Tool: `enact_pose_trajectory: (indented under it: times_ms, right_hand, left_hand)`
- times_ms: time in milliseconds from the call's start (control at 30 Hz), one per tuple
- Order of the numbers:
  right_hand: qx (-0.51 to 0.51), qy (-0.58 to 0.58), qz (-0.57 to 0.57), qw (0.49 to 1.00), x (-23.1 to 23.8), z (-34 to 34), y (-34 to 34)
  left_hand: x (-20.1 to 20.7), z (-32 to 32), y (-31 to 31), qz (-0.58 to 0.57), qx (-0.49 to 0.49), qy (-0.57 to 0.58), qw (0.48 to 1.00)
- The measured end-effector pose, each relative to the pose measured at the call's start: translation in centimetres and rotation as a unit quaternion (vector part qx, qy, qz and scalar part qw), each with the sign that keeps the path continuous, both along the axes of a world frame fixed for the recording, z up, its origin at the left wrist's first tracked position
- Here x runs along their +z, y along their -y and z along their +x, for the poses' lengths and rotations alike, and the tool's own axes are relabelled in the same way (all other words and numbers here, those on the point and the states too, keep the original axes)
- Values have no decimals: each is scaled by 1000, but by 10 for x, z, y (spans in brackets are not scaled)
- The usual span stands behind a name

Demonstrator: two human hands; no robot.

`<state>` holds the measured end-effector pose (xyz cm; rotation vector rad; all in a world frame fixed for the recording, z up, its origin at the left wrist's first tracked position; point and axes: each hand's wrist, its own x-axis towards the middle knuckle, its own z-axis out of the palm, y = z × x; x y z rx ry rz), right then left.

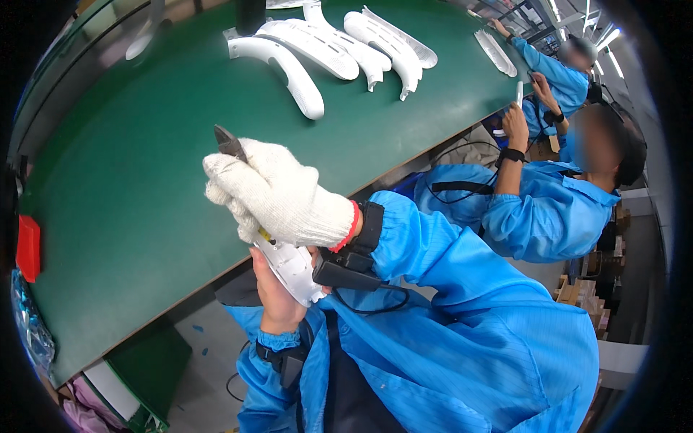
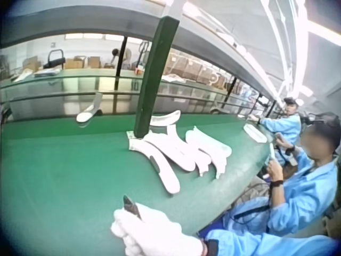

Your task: Trim and assemble white curved plastic components at a factory workstation.

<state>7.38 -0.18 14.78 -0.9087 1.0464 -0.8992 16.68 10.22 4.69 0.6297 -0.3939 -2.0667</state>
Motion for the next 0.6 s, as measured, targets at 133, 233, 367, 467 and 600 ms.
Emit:
enact_pose_trajectory:
  times_ms: [133, 233, 367, 467, 600]
  right_hand:
    - [-29, -33, 3, 999, 7, 17, -5]
    - [-35, -38, -1, 999, 9, 31, -10]
    - [-34, -65, -22, 997, 15, 47, -17]
    - [-33, -111, -33, 993, 20, 61, -22]
    - [-35, -160, -90, 982, 18, 64, -27]
  left_hand:
    - [6, 7, -2, 3, 15, 20, 1000]
    - [4, 21, -6, -13, 4, 24, 1000]
    - [-4, 31, -16, -2, 56, 11, 998]
    - [-3, 37, -21, 14, 92, -1, 996]
    - [3, 39, -21, 12, 86, -18, 996]
